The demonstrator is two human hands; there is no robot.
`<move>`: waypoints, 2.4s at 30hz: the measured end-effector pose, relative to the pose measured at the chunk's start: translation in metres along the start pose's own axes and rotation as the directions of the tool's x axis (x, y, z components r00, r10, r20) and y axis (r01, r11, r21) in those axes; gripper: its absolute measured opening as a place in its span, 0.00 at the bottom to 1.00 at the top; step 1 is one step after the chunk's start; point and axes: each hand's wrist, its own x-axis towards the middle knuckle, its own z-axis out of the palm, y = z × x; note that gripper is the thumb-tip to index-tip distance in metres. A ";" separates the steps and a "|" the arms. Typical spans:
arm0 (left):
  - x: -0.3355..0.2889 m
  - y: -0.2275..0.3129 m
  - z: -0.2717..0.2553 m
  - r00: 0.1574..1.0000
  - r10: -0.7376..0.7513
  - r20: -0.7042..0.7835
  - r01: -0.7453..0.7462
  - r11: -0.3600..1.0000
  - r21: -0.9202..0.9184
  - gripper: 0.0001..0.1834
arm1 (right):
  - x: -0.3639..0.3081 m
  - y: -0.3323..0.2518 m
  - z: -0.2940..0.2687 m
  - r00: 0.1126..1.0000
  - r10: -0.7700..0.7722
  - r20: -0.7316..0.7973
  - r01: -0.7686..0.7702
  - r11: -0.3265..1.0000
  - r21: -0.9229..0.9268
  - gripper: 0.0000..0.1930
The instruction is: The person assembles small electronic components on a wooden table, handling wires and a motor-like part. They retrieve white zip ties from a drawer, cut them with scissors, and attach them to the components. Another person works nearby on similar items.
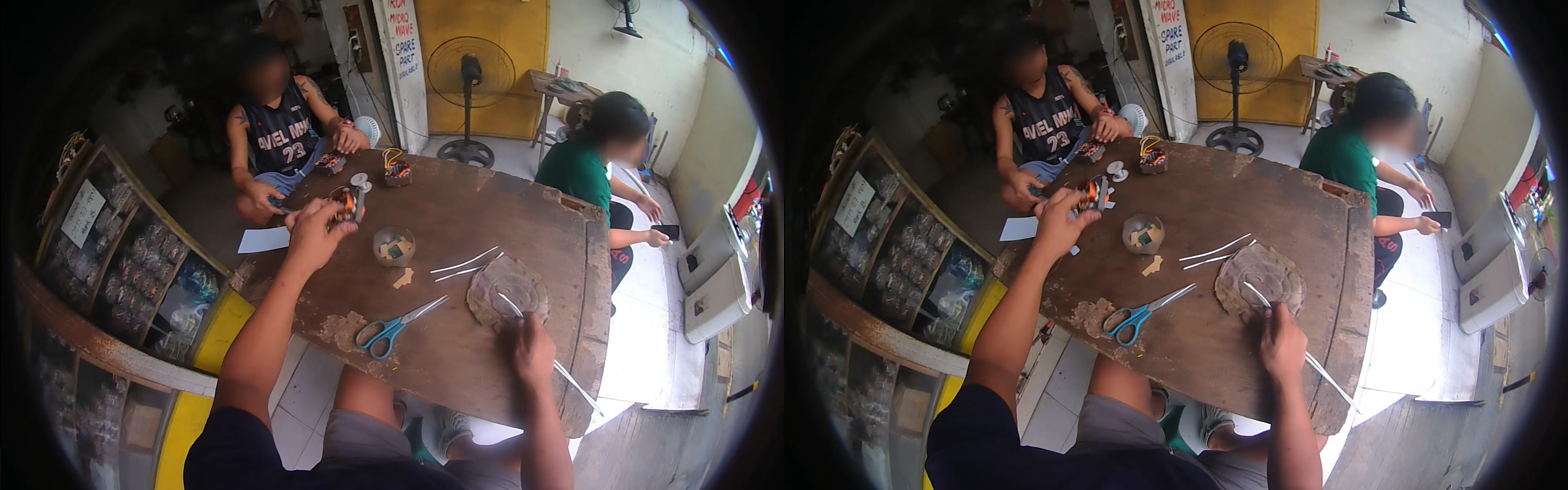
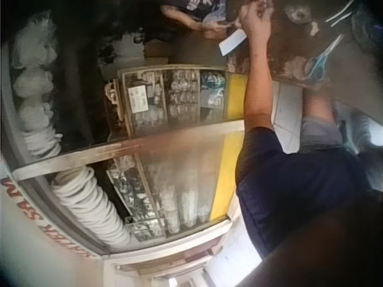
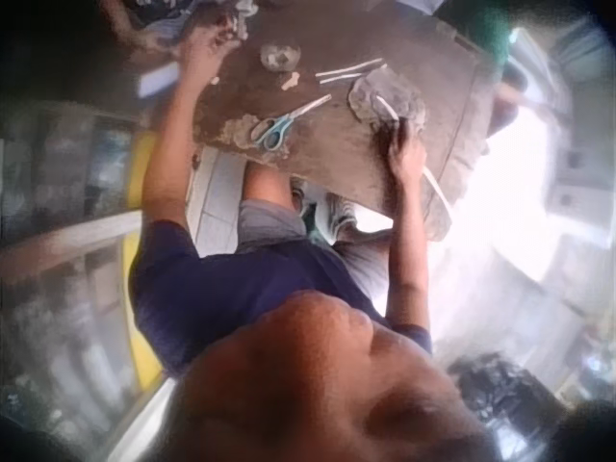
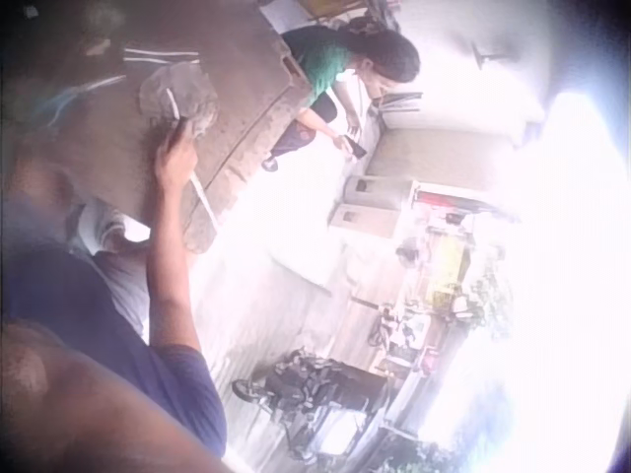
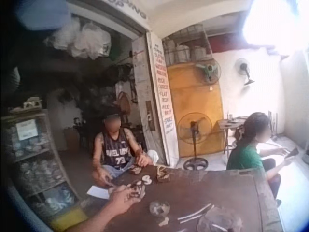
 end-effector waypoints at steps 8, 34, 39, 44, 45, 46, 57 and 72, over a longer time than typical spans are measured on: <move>-0.170 0.127 0.052 0.854 0.490 0.175 -0.412 0.843 -0.346 0.21 | -0.011 0.003 0.004 0.995 -0.096 -0.036 0.097 0.995 0.028 0.11; -0.019 -0.040 -0.036 0.914 -0.311 0.261 0.349 0.271 -0.897 0.38 | -0.015 0.010 0.006 0.992 -0.115 -0.057 0.114 0.993 -0.020 0.12; -0.135 0.042 0.040 0.908 0.084 0.412 0.273 0.626 -0.730 0.15 | -0.016 0.010 0.004 0.996 -0.091 -0.026 0.091 0.996 0.005 0.15; -0.154 0.101 0.043 0.962 0.212 0.172 -0.035 0.720 -0.693 0.16 | -0.016 0.001 0.001 0.993 -0.116 0.002 0.116 0.993 -0.028 0.12; -0.151 0.113 0.041 0.962 0.249 0.107 -0.103 0.701 -0.706 0.16 | -0.016 -0.003 -0.001 0.982 -0.189 0.007 0.189 0.982 -0.016 0.11; -0.149 0.125 0.041 0.962 0.265 0.067 -0.142 0.692 -0.708 0.17 | -0.016 -0.007 -0.004 0.968 -0.251 0.019 0.251 0.968 0.003 0.11; -0.135 0.190 0.065 0.888 0.344 0.305 -0.003 0.669 -0.744 0.12 | -0.023 -0.067 -0.043 0.880 -0.365 0.304 0.365 0.929 0.060 0.11; -0.129 0.144 0.032 0.895 0.280 0.347 0.131 0.579 -0.805 0.11 | -0.026 -0.057 -0.032 0.885 -0.294 0.361 0.242 0.953 0.182 0.11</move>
